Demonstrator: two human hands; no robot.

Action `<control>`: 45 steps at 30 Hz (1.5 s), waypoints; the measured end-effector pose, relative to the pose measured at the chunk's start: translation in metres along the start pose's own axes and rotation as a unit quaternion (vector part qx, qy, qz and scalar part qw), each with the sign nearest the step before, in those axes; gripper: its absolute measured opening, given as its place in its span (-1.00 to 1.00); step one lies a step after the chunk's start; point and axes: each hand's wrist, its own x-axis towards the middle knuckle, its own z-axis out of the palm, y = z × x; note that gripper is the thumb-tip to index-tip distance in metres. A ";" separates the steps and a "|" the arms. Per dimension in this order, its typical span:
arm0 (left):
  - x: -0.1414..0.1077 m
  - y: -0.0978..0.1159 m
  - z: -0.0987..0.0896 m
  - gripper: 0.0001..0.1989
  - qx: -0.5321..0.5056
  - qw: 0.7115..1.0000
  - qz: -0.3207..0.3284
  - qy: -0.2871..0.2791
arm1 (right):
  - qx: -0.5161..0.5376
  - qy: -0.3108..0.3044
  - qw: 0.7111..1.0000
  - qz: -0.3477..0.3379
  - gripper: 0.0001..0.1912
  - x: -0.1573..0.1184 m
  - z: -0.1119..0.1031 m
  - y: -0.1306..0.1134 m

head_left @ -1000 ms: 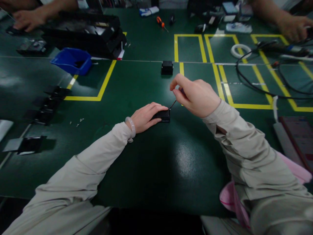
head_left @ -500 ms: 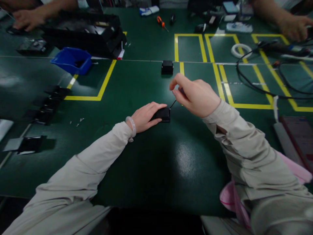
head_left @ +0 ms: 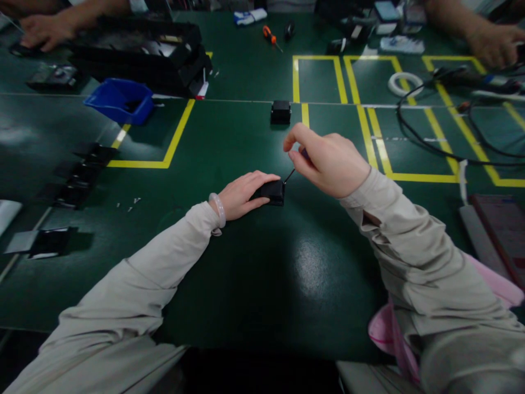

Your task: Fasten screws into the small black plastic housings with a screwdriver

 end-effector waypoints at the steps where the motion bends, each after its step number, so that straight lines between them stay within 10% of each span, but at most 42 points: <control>1: 0.000 0.000 0.000 -0.55 -0.002 1.000 0.000 -0.001 | 0.002 0.000 1.000 0.000 -0.68 0.000 0.000 -0.001; 45: 0.002 0.002 0.001 -0.53 0.000 0.999 -0.032 0.006 | 0.015 -0.018 1.000 -0.001 -0.67 0.000 -0.002 0.000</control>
